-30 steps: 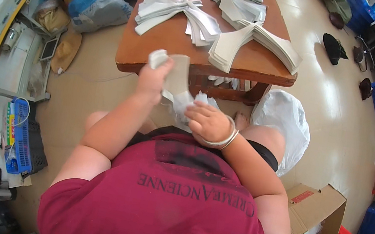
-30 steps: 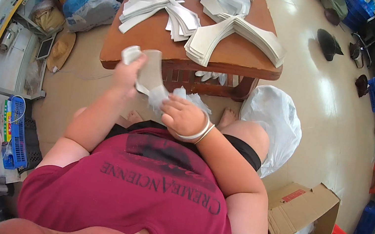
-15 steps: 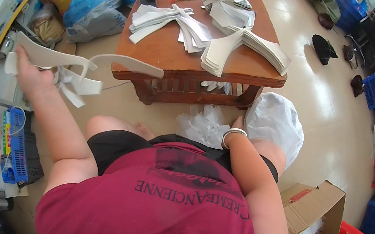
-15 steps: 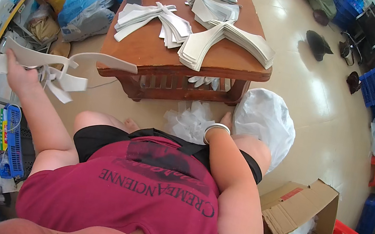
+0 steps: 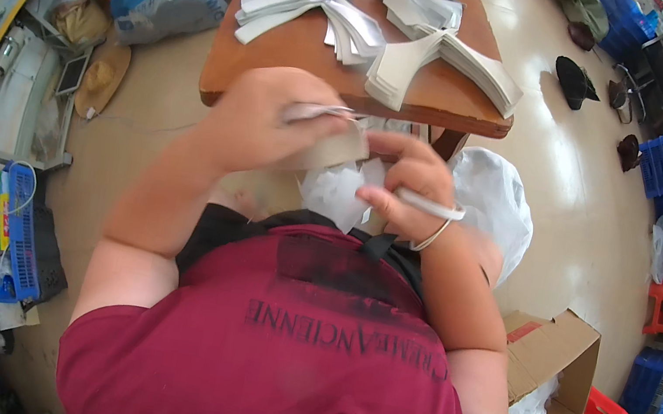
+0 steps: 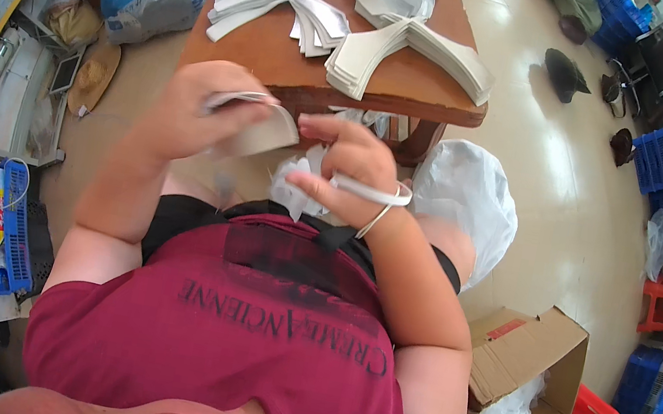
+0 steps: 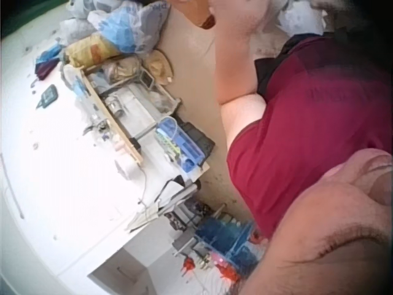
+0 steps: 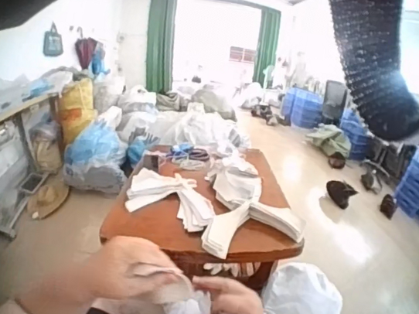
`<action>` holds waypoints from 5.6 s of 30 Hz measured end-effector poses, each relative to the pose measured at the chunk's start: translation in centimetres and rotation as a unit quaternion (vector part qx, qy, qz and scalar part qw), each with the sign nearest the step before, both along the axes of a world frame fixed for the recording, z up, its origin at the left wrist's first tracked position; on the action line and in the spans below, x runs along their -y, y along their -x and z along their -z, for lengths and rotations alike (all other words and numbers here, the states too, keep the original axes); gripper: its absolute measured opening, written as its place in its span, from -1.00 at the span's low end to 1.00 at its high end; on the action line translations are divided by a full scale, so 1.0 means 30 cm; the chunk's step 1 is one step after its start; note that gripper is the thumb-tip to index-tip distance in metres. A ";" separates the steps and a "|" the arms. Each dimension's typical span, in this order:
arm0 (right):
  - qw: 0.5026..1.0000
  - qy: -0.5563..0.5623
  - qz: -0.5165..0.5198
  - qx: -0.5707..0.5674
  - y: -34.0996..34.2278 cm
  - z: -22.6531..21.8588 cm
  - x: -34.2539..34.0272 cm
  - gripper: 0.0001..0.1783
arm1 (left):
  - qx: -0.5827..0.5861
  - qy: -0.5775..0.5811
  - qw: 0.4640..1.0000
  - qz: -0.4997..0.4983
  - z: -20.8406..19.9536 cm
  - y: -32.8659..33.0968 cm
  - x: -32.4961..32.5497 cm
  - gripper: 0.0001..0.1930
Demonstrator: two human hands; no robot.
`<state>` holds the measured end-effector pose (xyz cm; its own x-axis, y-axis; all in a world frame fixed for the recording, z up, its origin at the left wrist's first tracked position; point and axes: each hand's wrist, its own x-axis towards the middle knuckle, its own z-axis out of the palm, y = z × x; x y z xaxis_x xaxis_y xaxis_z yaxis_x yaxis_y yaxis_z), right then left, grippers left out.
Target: The person is manually separating and stacking individual shoe component pieces from larger sheets of white material.
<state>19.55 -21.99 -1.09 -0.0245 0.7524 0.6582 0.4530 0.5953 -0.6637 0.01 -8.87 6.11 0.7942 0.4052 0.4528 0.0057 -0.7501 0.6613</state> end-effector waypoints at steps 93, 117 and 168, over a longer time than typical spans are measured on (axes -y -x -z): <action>0.815 0.273 0.447 -0.245 -0.338 -0.074 0.218 -0.69 | -0.037 0.631 0.774 -0.009 0.418 0.145 -0.226 -0.68; 0.782 0.153 0.497 -0.343 -0.767 0.158 -0.282 -0.70 | 0.113 0.562 0.797 -0.192 0.389 -0.475 -0.315 -0.69; 0.983 0.030 0.157 0.094 0.029 -0.010 0.069 -0.82 | 0.019 0.590 0.802 0.093 0.337 -0.092 0.104 -0.80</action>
